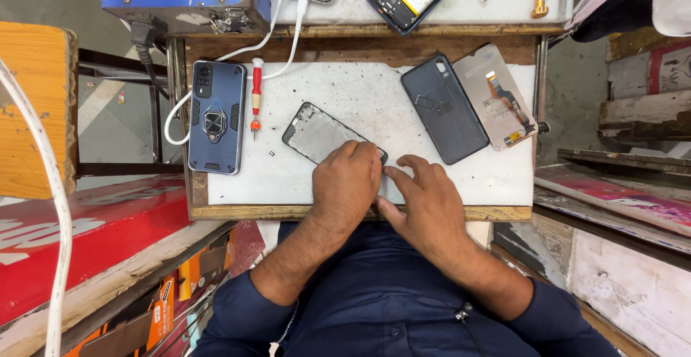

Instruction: The person disassembles a smartphone, removes the battery and screen, cleans the frame, and reassembles the device with a screwdriver. The person handles the motherboard, battery, screen, and frame, then secures components with screws.

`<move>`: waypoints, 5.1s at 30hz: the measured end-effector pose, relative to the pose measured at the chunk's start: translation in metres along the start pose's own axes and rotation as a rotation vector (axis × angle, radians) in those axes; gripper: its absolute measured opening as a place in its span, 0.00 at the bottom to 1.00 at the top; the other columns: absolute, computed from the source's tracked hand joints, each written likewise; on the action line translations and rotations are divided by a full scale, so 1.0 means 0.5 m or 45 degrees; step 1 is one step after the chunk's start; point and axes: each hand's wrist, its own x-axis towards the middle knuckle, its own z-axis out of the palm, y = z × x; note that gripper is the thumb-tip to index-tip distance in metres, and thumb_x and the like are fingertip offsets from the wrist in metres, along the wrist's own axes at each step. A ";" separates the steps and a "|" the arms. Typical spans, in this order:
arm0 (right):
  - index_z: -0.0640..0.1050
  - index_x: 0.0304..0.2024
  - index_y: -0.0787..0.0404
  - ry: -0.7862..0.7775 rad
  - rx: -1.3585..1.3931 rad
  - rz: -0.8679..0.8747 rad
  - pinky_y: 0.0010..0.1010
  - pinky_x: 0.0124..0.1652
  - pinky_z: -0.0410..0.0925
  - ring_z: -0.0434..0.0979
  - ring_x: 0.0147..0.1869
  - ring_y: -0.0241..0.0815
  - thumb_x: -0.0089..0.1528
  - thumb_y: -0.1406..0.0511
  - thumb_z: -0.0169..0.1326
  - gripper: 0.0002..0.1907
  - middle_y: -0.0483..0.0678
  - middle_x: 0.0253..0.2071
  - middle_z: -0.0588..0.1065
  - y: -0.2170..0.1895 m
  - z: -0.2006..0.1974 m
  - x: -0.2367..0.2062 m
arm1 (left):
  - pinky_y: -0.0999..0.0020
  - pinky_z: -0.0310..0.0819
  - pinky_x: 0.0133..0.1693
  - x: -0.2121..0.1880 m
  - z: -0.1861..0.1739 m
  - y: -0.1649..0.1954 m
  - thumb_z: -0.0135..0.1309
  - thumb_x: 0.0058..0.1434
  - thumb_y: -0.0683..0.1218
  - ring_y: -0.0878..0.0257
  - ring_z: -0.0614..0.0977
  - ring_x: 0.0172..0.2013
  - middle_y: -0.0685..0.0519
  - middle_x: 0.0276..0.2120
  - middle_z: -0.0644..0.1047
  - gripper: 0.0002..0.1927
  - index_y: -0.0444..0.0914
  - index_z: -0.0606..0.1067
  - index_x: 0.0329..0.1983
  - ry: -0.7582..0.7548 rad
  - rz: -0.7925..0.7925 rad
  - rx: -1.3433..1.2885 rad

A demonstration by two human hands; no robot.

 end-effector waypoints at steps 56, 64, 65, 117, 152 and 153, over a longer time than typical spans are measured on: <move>0.82 0.56 0.48 0.004 -0.126 -0.228 0.39 0.42 0.58 0.68 0.46 0.45 0.58 0.56 0.65 0.23 0.46 0.62 0.72 0.021 0.036 -0.031 | 0.66 0.78 0.26 0.053 0.005 -0.077 0.59 0.58 0.38 0.58 0.82 0.29 0.49 0.32 0.77 0.02 0.36 0.77 0.33 0.022 0.054 0.382; 0.82 0.48 0.54 0.022 -0.093 -0.204 0.42 0.44 0.60 0.70 0.49 0.47 0.52 0.58 0.68 0.21 0.48 0.63 0.72 0.024 0.043 -0.034 | 0.65 0.79 0.31 -0.012 -0.008 0.002 0.61 0.50 0.40 0.56 0.83 0.33 0.49 0.33 0.77 0.09 0.35 0.78 0.35 -0.272 0.239 0.076; 0.82 0.48 0.53 0.028 -0.092 -0.204 0.43 0.44 0.60 0.70 0.49 0.48 0.52 0.58 0.67 0.22 0.48 0.63 0.72 0.023 0.041 -0.033 | 0.64 0.79 0.32 -0.008 -0.013 -0.002 0.61 0.51 0.40 0.56 0.83 0.33 0.49 0.33 0.78 0.08 0.36 0.79 0.35 -0.281 0.249 0.051; 0.57 0.66 0.63 -0.399 1.600 0.483 0.28 0.36 0.79 0.81 0.44 0.38 0.66 0.70 0.50 0.28 0.56 0.48 0.76 0.021 0.080 0.152 | 0.67 0.81 0.32 -0.007 -0.136 -0.110 0.53 0.69 0.40 0.58 0.88 0.32 0.49 0.35 0.83 0.05 0.35 0.73 0.46 0.186 -0.331 -0.568; 0.61 0.55 0.66 -0.278 1.045 0.226 0.27 0.33 0.77 0.83 0.37 0.39 0.65 0.72 0.56 0.21 0.55 0.34 0.79 0.021 0.081 0.126 | 0.60 0.79 0.33 0.086 -0.052 -0.025 0.59 0.63 0.41 0.54 0.83 0.30 0.50 0.32 0.80 0.02 0.39 0.78 0.38 0.384 -0.072 -0.182; 0.61 0.54 0.66 -0.328 1.125 0.330 0.27 0.32 0.76 0.84 0.34 0.39 0.66 0.71 0.56 0.20 0.54 0.30 0.79 0.019 0.083 0.124 | 0.61 0.79 0.32 0.093 -0.062 -0.039 0.59 0.63 0.41 0.55 0.84 0.30 0.51 0.32 0.80 0.02 0.39 0.77 0.38 0.382 -0.121 -0.177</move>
